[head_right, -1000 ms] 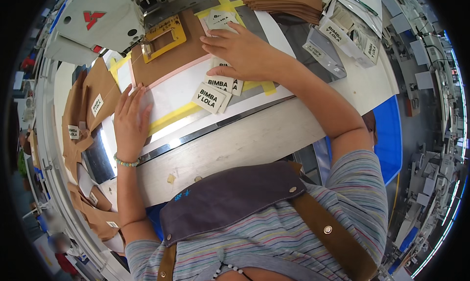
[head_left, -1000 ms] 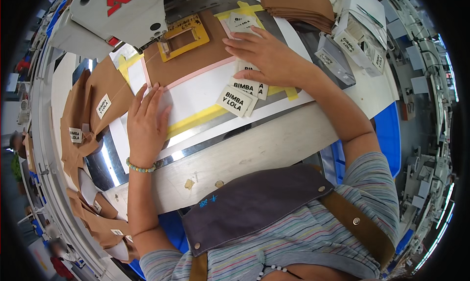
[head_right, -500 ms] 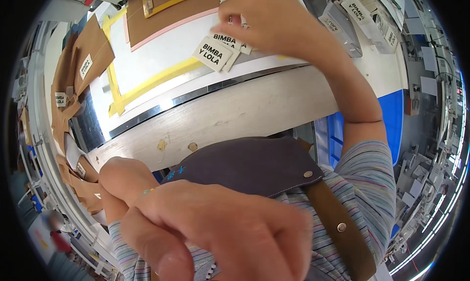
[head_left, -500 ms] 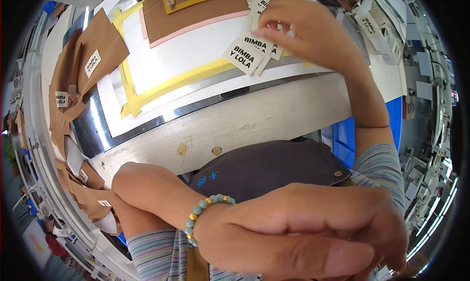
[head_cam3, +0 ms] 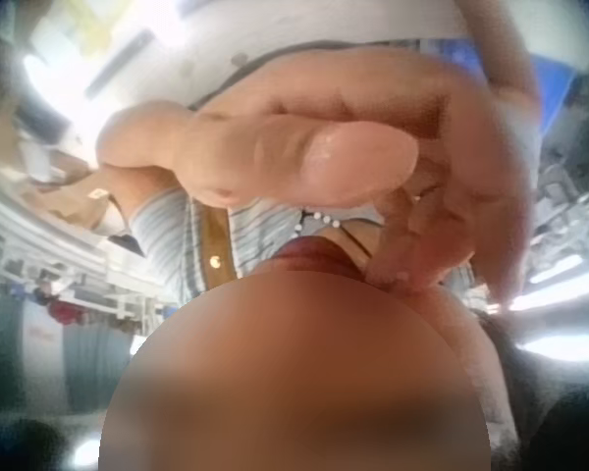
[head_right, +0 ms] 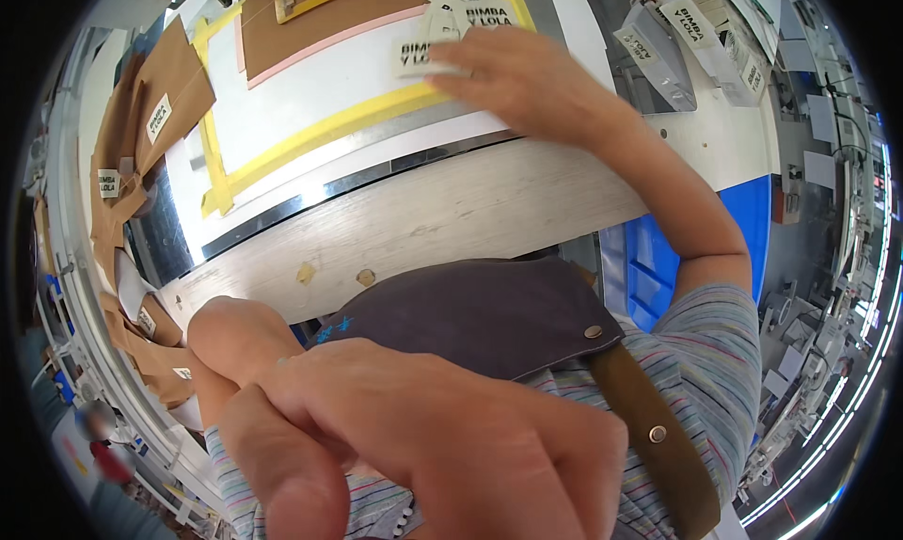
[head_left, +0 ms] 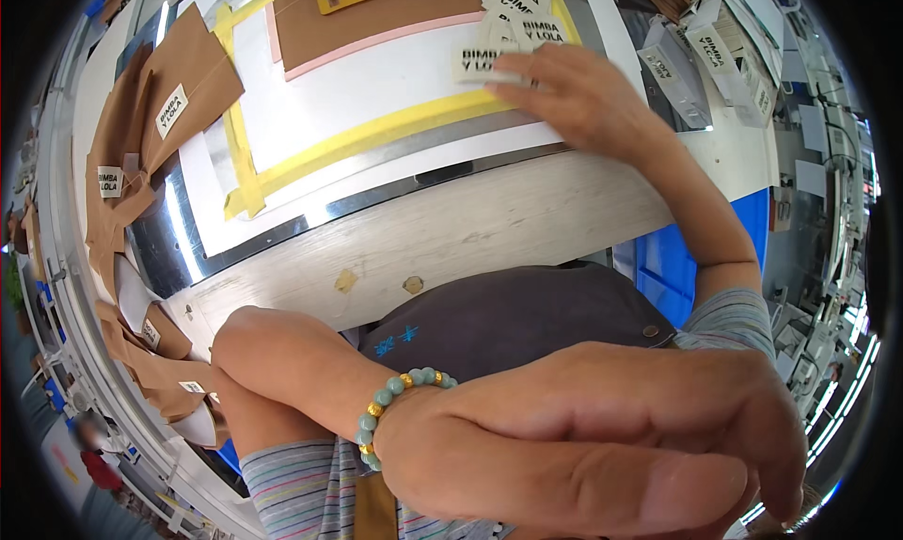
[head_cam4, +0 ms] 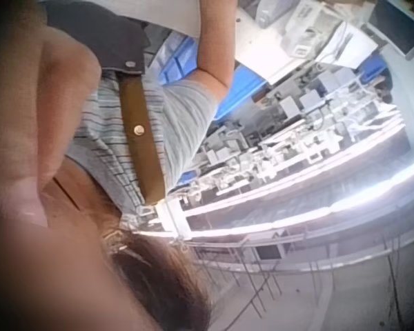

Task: The recorder is using an industrial sewing machine to sew brand labels onto pieces of brown leather fabric.

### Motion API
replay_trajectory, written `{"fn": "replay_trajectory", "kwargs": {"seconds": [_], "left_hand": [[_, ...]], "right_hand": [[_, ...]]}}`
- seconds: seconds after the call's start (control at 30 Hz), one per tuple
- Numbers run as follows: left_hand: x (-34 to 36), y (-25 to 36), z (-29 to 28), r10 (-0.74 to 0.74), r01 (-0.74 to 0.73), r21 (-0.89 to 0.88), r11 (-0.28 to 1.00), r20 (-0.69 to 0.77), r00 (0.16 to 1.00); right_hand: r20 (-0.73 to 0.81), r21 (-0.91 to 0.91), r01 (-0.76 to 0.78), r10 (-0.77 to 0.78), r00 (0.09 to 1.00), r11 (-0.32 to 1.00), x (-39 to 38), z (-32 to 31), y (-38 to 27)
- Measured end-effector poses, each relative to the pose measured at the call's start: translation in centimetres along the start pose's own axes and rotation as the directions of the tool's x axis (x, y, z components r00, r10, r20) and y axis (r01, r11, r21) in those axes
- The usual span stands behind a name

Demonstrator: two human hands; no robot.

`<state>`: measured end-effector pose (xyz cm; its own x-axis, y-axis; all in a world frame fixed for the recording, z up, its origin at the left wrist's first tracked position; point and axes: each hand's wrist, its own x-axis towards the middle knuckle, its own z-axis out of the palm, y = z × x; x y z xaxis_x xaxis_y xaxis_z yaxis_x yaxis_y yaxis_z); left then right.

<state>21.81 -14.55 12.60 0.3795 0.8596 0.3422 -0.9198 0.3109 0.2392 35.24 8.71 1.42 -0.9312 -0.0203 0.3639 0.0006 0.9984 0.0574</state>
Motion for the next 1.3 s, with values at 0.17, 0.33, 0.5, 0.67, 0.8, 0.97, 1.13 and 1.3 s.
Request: {"fn": "replay_trajectory", "kwargs": {"seconds": [0.17, 0.33, 0.5, 0.67, 0.8, 0.97, 1.13, 1.3], "left_hand": [[-0.6, 0.7, -0.3, 0.003, -0.003, 0.01, 1.0, -0.002, 1.0], [-0.2, 1.4, -0.8, 0.003, -0.003, 0.028, 1.0, 0.006, 1.0], [-0.1, 1.0, -0.6, 0.004, -0.005, 0.048, 0.999, 0.017, 1.0], [0.4, 0.5, -0.5, 0.022, -0.022, 0.079, 0.997, 0.006, 1.0], [1.2, 0.8, -1.1, 0.035, -0.034, 0.112, 0.993, -0.004, 0.999], [1.4, 2.2, -1.0, 0.03, -0.027, 0.16, 0.987, -0.014, 0.999], [1.5, 3.1, -0.9, 0.03, -0.027, 0.214, 0.977, -0.011, 0.999], [1.2, 6.9, -3.1, 0.181, 0.092, 0.722, 0.686, -0.291, 0.939]], "right_hand": [[0.008, 0.133, -0.26, 0.261, 0.965, 0.957, -0.3, -3.2, 3.3], [-0.14, -0.011, -0.383, 0.377, 0.915, 0.924, -0.2, -4.3, 4.3], [0.02, 0.106, -0.712, 0.715, 0.699, 0.694, 0.2, -4.0, 6.4], [0.145, 0.235, -0.783, 0.775, 0.615, 0.576, -0.7, -1.1, 8.4], [0.014, 0.353, -0.778, 0.828, 0.56, 0.52, -1.6, -0.7, 9.8], [-0.009, 0.39, -0.757, 0.824, 0.566, 0.524, 1.7, -5.2, 9.4], [-0.031, 0.415, -0.569, 0.636, 0.771, 0.71, 6.6, -3.6, 10.8], [0.237, 0.605, -0.54, 0.516, 0.823, 0.585, 12.9, -0.6, 10.2]]}}
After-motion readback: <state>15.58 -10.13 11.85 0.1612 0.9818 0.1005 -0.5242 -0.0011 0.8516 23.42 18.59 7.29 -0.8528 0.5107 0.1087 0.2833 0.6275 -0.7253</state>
